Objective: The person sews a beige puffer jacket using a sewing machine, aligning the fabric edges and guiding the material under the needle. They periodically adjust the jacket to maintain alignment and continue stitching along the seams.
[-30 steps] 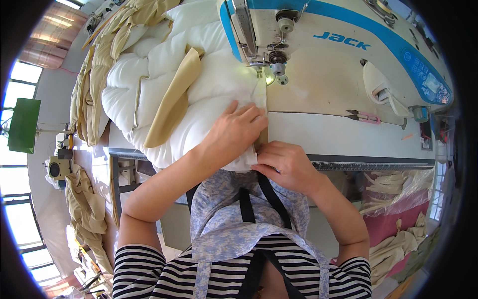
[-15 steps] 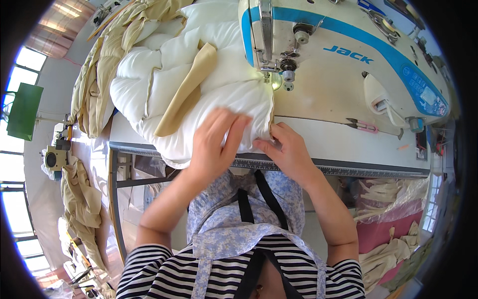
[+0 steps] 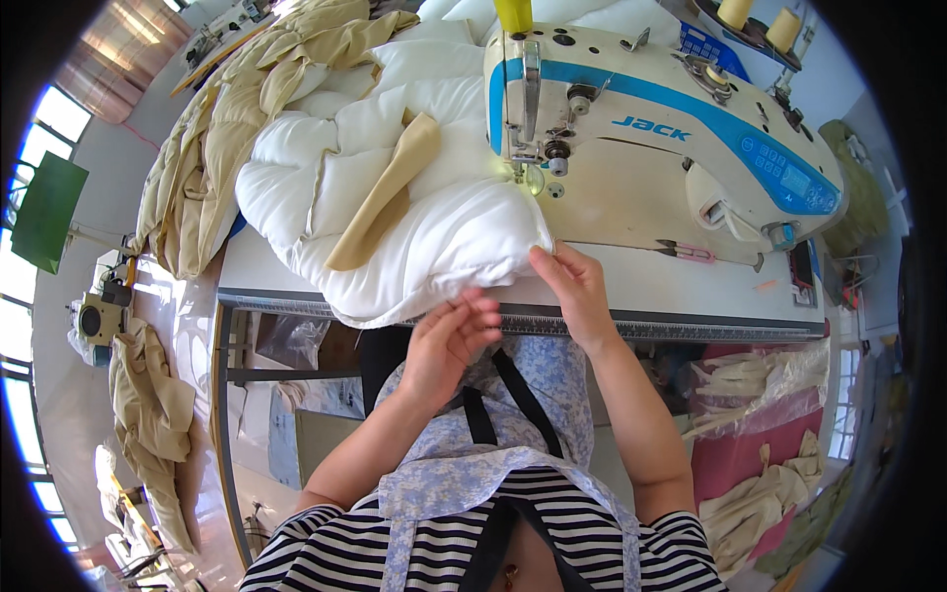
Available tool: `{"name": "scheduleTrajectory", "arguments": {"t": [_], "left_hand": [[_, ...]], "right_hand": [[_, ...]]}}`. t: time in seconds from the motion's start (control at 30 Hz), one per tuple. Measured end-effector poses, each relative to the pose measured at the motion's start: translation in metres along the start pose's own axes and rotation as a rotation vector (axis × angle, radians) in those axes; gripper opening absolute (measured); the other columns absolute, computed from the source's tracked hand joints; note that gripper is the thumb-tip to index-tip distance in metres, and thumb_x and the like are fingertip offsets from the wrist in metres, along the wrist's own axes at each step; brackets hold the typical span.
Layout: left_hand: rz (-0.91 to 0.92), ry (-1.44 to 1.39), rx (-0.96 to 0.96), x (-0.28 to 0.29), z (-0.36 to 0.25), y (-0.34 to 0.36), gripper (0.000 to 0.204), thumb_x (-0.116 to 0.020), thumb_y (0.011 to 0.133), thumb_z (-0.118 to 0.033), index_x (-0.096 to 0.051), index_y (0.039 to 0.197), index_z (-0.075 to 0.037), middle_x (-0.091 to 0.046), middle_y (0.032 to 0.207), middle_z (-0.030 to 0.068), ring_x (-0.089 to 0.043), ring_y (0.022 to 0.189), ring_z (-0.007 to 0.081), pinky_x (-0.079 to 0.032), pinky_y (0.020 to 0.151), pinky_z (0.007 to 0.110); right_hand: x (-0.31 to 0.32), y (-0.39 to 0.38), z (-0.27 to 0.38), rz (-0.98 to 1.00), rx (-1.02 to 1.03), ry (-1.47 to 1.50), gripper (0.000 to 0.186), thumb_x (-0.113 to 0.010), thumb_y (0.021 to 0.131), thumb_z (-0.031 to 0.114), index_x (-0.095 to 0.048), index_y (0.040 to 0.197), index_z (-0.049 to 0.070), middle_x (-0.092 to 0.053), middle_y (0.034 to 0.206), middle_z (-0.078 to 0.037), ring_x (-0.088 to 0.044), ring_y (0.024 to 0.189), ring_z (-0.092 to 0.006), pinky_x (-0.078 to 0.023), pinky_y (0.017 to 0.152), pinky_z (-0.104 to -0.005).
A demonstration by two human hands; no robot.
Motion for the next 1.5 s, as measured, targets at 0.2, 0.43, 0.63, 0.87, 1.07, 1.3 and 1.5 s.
{"name": "scheduleTrajectory", "arguments": {"t": [0.2,0.43,0.63,0.87,1.07,1.3,1.5], "left_hand": [[0.068,-0.119,-0.506,0.012,-0.009,0.022,0.022,-0.048,0.101,-0.003,-0.058,0.119,0.004,-0.062,0.122,0.0151,-0.060,0.119,0.0263,-0.048,0.108,0.041],[0.145,-0.195,-0.049,0.012,-0.018,0.031,0.019,-0.045,0.104,-0.010,-0.058,0.113,0.000,-0.069,0.104,0.0114,-0.067,0.089,0.0167,-0.059,0.078,0.031],[-0.050,0.031,-0.573,-0.001,-0.028,0.051,0.028,-0.054,0.102,-0.015,-0.054,0.127,-0.003,-0.063,0.113,0.0074,-0.063,0.098,0.0190,-0.052,0.090,0.033],[0.195,0.040,-0.273,0.013,-0.031,0.055,0.026,-0.048,0.105,-0.024,-0.056,0.122,-0.006,-0.064,0.100,0.0082,-0.063,0.082,0.0186,-0.053,0.067,0.030],[0.018,0.376,-0.433,0.020,-0.046,0.065,0.024,-0.055,0.101,-0.017,-0.056,0.124,-0.009,-0.063,0.107,0.0057,-0.062,0.089,0.0160,-0.053,0.075,0.029],[0.200,-0.093,-0.199,0.000,-0.035,0.067,0.035,-0.057,0.101,-0.021,-0.052,0.133,-0.008,-0.058,0.130,0.0082,-0.059,0.115,0.0199,-0.056,0.088,0.036],[0.131,0.749,-0.372,0.014,-0.057,0.085,0.037,-0.057,0.101,-0.022,-0.053,0.134,-0.006,-0.057,0.131,0.0116,-0.056,0.118,0.0230,-0.051,0.093,0.037]], "right_hand": [[0.003,0.008,0.001,0.104,-0.097,-0.190,0.032,-0.065,0.098,0.027,-0.068,0.109,-0.003,-0.063,0.084,0.004,-0.047,0.073,-0.0015,-0.038,0.065,-0.0214],[-0.001,-0.001,-0.010,0.080,-0.078,0.082,0.030,-0.063,0.099,0.024,-0.068,0.113,-0.002,-0.062,0.084,0.006,-0.047,0.072,-0.0018,-0.038,0.063,-0.0197],[0.000,-0.001,-0.010,0.069,-0.173,-0.092,0.026,-0.064,0.098,0.025,-0.068,0.105,0.000,-0.068,0.095,-0.001,-0.060,0.085,-0.0072,-0.046,0.077,-0.0222],[0.000,0.004,-0.004,-0.139,-0.306,0.132,0.030,-0.065,0.097,0.026,-0.063,0.113,0.000,-0.067,0.093,-0.005,-0.064,0.084,-0.0109,-0.054,0.062,-0.0246],[0.002,0.007,-0.006,0.019,-0.332,-0.022,0.031,-0.065,0.097,0.026,-0.064,0.117,0.003,-0.066,0.098,-0.002,-0.060,0.079,-0.0084,-0.051,0.059,-0.0228],[0.004,0.005,-0.011,0.035,-0.249,0.056,0.028,-0.061,0.098,0.030,-0.067,0.109,0.005,-0.062,0.086,0.003,-0.050,0.070,-0.0050,-0.043,0.061,-0.0216],[0.006,0.009,-0.010,0.015,-0.231,0.166,0.029,-0.062,0.096,0.036,-0.068,0.108,0.010,-0.062,0.087,0.006,-0.046,0.075,-0.0032,-0.037,0.068,-0.0216]]}}
Point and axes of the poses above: each hand's wrist, its own y-axis towards the middle knuckle, its own x-axis out of the back of the hand, z = x × y, the point moved 1 cm from there along y, towards the middle knuckle
